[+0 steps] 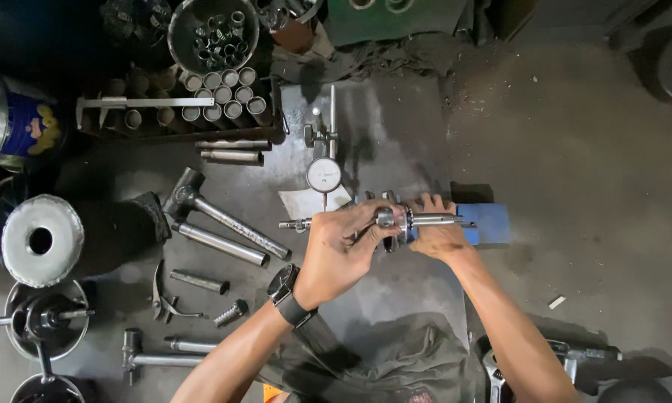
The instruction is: Inspecting and measuring a motorcycle crankshaft using a dial indicator and related workshop tools.
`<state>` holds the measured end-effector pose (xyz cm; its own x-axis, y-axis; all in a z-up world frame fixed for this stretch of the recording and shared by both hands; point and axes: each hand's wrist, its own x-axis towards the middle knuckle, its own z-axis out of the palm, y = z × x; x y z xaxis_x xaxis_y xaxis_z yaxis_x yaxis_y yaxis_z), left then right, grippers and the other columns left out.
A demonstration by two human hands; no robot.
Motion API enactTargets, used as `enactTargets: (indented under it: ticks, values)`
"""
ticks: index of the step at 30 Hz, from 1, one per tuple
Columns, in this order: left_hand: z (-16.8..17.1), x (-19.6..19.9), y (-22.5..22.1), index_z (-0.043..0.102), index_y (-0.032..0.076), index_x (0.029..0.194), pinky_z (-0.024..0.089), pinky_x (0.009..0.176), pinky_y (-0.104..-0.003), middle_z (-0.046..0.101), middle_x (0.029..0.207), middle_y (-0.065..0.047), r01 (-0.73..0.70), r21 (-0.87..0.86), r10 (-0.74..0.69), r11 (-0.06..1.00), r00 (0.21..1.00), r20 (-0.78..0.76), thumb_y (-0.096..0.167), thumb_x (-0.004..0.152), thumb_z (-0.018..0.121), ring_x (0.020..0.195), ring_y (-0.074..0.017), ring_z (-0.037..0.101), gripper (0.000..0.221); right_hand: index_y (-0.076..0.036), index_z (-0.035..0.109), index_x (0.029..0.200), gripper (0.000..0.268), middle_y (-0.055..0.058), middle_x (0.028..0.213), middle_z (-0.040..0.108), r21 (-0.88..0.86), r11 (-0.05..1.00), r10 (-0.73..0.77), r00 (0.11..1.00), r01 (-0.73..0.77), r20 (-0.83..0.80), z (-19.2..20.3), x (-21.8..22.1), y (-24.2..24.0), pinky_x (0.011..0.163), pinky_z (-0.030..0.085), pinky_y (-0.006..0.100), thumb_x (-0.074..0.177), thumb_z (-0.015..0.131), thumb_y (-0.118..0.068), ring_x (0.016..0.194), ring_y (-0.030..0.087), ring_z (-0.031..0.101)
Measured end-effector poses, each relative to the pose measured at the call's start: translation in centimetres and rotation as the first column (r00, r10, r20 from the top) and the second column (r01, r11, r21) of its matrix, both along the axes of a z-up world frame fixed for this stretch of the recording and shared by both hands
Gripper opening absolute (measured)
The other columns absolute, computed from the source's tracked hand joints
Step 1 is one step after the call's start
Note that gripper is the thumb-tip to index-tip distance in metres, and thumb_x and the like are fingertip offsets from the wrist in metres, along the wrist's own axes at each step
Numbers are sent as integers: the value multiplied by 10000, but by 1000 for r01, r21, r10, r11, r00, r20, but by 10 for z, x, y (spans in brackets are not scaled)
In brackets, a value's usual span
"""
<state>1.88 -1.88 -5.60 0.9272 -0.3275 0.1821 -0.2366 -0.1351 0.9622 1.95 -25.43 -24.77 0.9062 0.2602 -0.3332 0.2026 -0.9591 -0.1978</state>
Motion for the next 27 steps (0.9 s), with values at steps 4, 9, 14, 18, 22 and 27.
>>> enactTargets:
  ticks: [4, 9, 14, 18, 22, 27]
  values:
    - [-7, 2, 1, 720, -26, 1130, 599, 772, -258, 786, 978, -115, 27, -7, -27, 1000, 999, -17, 13, 955, 689, 896, -151, 797, 182, -124, 512, 1360, 863, 137, 1342, 490, -24, 999, -39, 998, 38, -39, -6, -1, -3, 998, 415, 560, 587, 873, -253, 1246, 359, 475]
    - [-20, 0, -1, 718, -34, 1125, 600, 767, -260, 788, 993, -111, 41, -18, -43, 999, 997, -69, 11, 950, 684, 917, -158, 801, 183, -118, 530, 1346, 848, 146, 1345, 504, 48, 997, -55, 997, 52, 51, -10, -5, -4, 1000, 421, 543, 572, 858, -233, 1247, 374, 479]
    - [-18, 1, -4, 720, -32, 1123, 602, 798, -259, 793, 1028, -103, 57, -42, -60, 998, 995, -83, 15, 958, 680, 907, -146, 785, 177, -113, 516, 1372, 845, 160, 1330, 509, -10, 999, -45, 999, 45, 9, -4, -3, 0, 1013, 422, 550, 609, 850, -255, 1224, 381, 495]
    - [-18, 0, -6, 733, -32, 1111, 589, 770, -256, 794, 998, -104, 50, -7, -50, 999, 994, -101, 22, 939, 699, 848, -142, 764, 183, -128, 505, 1404, 852, 177, 1289, 517, 5, 997, -79, 996, 79, -28, -6, -5, -1, 1023, 415, 553, 631, 841, -250, 1212, 385, 499]
    - [-16, 0, -6, 733, -27, 1114, 583, 760, -251, 789, 974, -101, 43, -6, -43, 999, 993, -114, 26, 943, 701, 836, -127, 751, 181, -132, 512, 1399, 831, 162, 1314, 517, 36, 996, -79, 997, 79, 13, -2, -5, 0, 1029, 401, 566, 637, 827, -235, 1219, 384, 494]
    - [-16, 2, -5, 727, -15, 1126, 587, 756, -251, 786, 975, -103, 54, -23, -56, 998, 992, -116, 35, 954, 697, 833, -119, 746, 181, -129, 506, 1402, 832, 167, 1333, 505, 34, 996, -87, 996, 87, 1, -3, -4, 0, 1046, 390, 563, 645, 832, -245, 1240, 388, 479]
